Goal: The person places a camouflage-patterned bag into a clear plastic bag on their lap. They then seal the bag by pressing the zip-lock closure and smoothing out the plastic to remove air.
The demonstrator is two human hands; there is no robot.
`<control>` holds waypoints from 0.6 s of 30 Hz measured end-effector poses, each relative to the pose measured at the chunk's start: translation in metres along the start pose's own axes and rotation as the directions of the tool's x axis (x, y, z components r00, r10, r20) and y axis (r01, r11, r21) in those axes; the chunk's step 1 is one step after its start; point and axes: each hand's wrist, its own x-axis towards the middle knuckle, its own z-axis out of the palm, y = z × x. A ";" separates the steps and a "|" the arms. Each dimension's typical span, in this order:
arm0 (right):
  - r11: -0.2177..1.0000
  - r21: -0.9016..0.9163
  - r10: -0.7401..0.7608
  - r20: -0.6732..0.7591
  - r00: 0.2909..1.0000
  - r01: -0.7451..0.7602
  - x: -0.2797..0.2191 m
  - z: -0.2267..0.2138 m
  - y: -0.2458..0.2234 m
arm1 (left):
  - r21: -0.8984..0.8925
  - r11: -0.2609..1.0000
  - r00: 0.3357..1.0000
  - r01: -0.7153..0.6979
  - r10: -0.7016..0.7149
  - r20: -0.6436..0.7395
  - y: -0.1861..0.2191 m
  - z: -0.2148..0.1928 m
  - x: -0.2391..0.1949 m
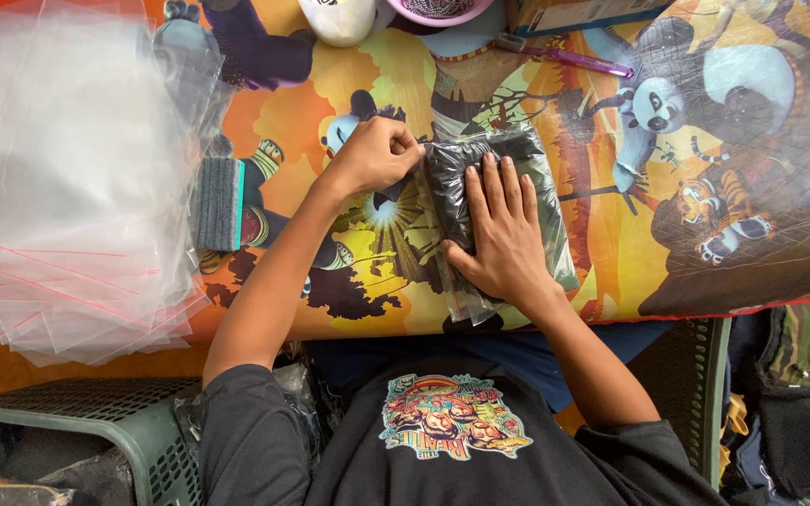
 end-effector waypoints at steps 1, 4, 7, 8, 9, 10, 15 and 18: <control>1.000 -0.004 -0.002 -0.001 1.000 0.002 0.000 0.000 0.000 | -0.021 1.000 1.000 0.008 -0.007 0.030 0.003 -0.001 -0.002; 1.000 0.007 0.000 -0.001 1.000 0.000 0.000 0.002 0.001 | -0.037 0.999 0.997 0.024 -0.021 0.068 0.000 0.001 0.002; 1.000 0.009 -0.001 -0.005 1.000 0.001 0.000 0.000 0.000 | -0.042 0.999 1.000 0.009 -0.009 0.002 -0.003 0.006 0.002; 1.000 0.009 -0.001 -0.006 1.000 0.001 0.000 0.000 0.000 | -0.042 0.999 1.000 0.009 -0.009 0.001 -0.010 0.010 0.005; 1.000 -0.002 -0.007 -0.008 1.000 0.007 0.000 0.000 0.000 | -0.019 1.000 0.999 0.000 -0.001 -0.035 -0.017 0.015 0.008; 1.000 -0.012 -0.011 -0.009 1.000 0.011 0.000 0.000 0.001 | 0.004 1.000 0.998 -0.007 0.007 -0.070 -0.025 0.020 0.011; 1.000 -0.002 -0.008 -0.007 1.000 0.008 -0.001 0.001 0.001 | 0.103 0.995 0.993 -0.015 0.028 -0.119 -0.021 0.031 0.009; 1.000 -0.002 -0.010 0.003 1.000 0.010 -0.002 0.000 0.000 | 0.120 0.993 0.996 0.001 0.010 -0.085 -0.018 0.025 0.011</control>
